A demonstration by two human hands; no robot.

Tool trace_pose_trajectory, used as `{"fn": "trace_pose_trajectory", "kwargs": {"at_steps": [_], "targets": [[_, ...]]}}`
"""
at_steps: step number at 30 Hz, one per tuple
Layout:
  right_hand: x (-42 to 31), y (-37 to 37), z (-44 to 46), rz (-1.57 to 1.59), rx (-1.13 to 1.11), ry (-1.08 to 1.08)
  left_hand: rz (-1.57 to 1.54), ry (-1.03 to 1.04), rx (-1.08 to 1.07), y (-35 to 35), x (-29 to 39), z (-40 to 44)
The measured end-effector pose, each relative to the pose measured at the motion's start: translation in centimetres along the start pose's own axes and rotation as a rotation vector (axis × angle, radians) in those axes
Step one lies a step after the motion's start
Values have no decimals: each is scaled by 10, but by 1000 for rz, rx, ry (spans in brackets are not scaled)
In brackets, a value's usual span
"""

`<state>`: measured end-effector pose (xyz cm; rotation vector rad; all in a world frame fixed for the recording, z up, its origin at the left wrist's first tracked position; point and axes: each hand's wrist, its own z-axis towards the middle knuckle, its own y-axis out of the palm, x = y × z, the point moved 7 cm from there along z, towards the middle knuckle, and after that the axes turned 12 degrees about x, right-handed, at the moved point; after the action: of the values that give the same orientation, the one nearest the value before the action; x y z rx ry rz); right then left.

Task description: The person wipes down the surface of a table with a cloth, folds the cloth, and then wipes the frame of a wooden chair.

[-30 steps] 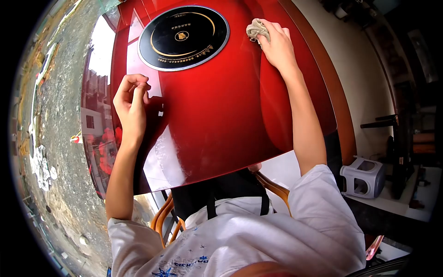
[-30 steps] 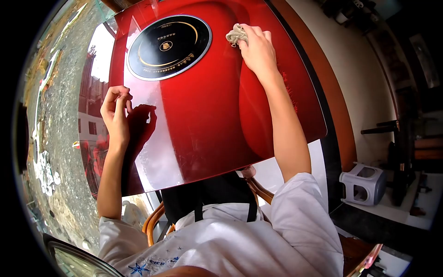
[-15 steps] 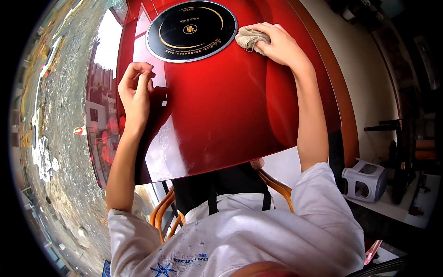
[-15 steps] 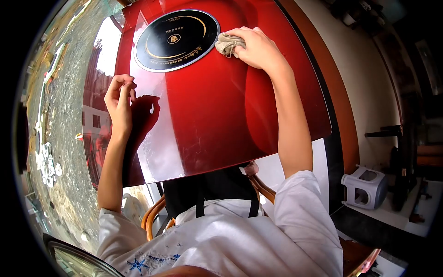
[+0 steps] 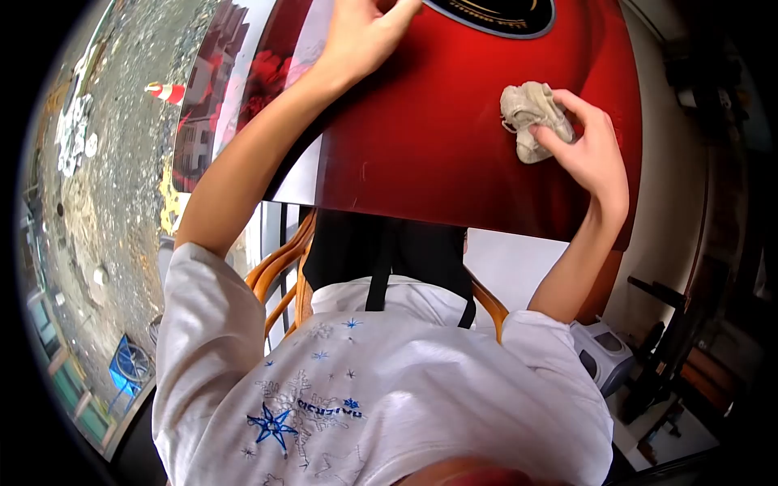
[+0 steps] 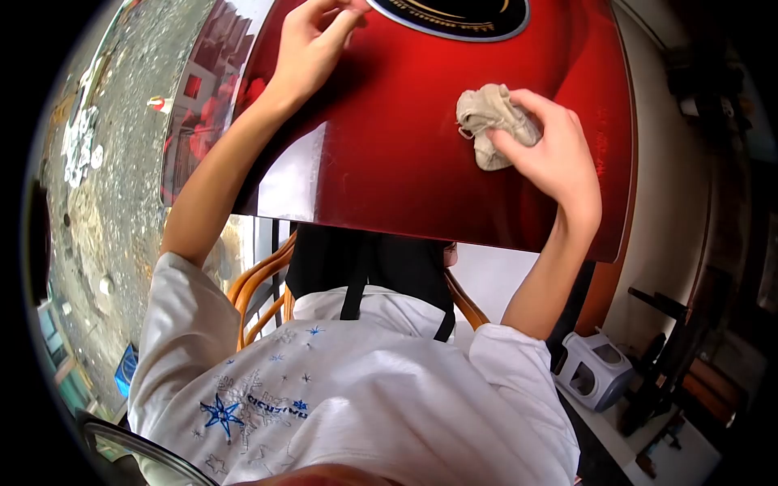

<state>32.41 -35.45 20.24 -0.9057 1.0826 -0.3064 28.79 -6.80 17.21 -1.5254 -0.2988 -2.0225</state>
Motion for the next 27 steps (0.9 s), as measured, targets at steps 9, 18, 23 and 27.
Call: {"fn": "trace_pose_trajectory", "kwargs": {"at_steps": [9,18,23,27], "targets": [[-143,92,-86,-129,-7,-196,-176,73,14,6,-25,11],[-194,165,-132,418,-249,-562,-143,11,-13,-4,-23,11],[-131,75,-48,535,168,-319,-234,-93,-106,7,-21,5],[-80,59,16,1031,-12,177,-271,96,-195,12,-4,2]]}}
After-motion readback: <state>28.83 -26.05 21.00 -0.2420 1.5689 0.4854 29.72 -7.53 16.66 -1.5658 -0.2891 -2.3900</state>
